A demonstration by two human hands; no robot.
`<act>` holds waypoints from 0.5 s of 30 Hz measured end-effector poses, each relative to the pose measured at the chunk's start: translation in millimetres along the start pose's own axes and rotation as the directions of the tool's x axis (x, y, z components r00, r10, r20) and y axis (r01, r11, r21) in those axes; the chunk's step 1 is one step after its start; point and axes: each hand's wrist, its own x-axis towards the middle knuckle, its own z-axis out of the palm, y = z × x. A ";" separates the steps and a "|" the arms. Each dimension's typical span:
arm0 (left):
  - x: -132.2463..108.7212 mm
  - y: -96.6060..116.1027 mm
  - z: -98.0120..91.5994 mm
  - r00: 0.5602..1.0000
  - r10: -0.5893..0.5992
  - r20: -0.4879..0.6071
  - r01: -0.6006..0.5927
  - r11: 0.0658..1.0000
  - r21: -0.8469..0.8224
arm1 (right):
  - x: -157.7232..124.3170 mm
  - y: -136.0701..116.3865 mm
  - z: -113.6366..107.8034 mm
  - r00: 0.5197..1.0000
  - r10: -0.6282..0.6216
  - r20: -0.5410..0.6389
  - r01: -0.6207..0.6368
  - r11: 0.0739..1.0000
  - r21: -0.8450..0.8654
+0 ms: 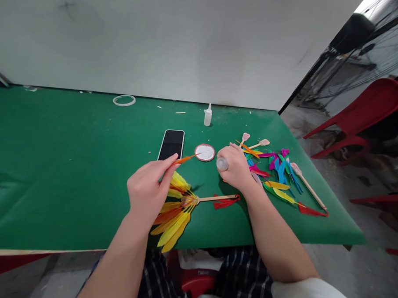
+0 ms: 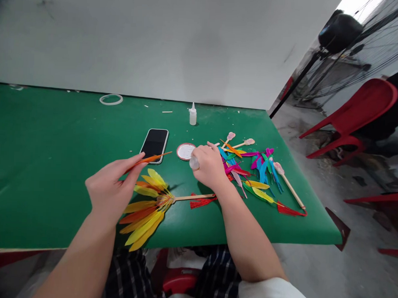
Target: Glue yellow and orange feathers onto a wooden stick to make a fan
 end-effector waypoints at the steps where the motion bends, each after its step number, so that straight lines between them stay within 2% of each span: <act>1: -0.1 -0.5 0.2 1.000 0.010 0.005 -0.010 1.000 -0.003 | -0.2 -0.7 -0.3 1.000 0.016 -0.024 -0.015 0.999 0.039; 3: 0.2 -1.0 0.1 0.999 0.034 0.018 -0.034 0.999 -0.024 | -0.2 -1.4 -2.9 0.989 0.115 -0.089 -0.091 0.966 0.241; 4: 0.4 -0.8 -0.1 0.998 0.054 0.029 -0.052 0.997 -0.048 | 0.1 -1.1 -5.3 0.975 0.190 -0.118 -0.130 0.911 0.391; 5: 0.7 -0.3 -0.4 0.996 0.079 0.048 -0.075 0.994 -0.081 | 0.6 -0.2 -8.4 0.951 0.274 -0.141 -0.156 0.821 0.549; 8: 0.8 4.4 -1.3 0.977 0.176 0.122 -0.150 0.969 -0.196 | 3.0 4.9 -20.8 0.863 0.492 -0.116 -0.126 0.432 0.893; 10: -0.4 9.5 -1.4 0.965 0.219 0.143 -0.179 0.952 -0.249 | 5.1 7.8 -28.6 0.819 0.572 -0.048 -0.100 0.225 0.969; 11: -1.3 12.3 -1.3 0.961 0.233 0.147 -0.188 0.944 -0.270 | 6.0 8.4 -31.3 0.805 0.593 -0.012 -0.103 0.159 0.982; 13: -3.5 18.0 -0.9 0.954 0.259 0.152 -0.203 0.929 -0.309 | 7.7 7.5 -33.8 0.791 0.610 0.045 -0.128 0.093 0.987; 15: -5.6 23.3 -0.6 0.947 0.287 0.144 -0.225 0.913 -0.342 | 8.9 4.6 -33.1 0.789 0.607 0.101 -0.181 0.072 0.981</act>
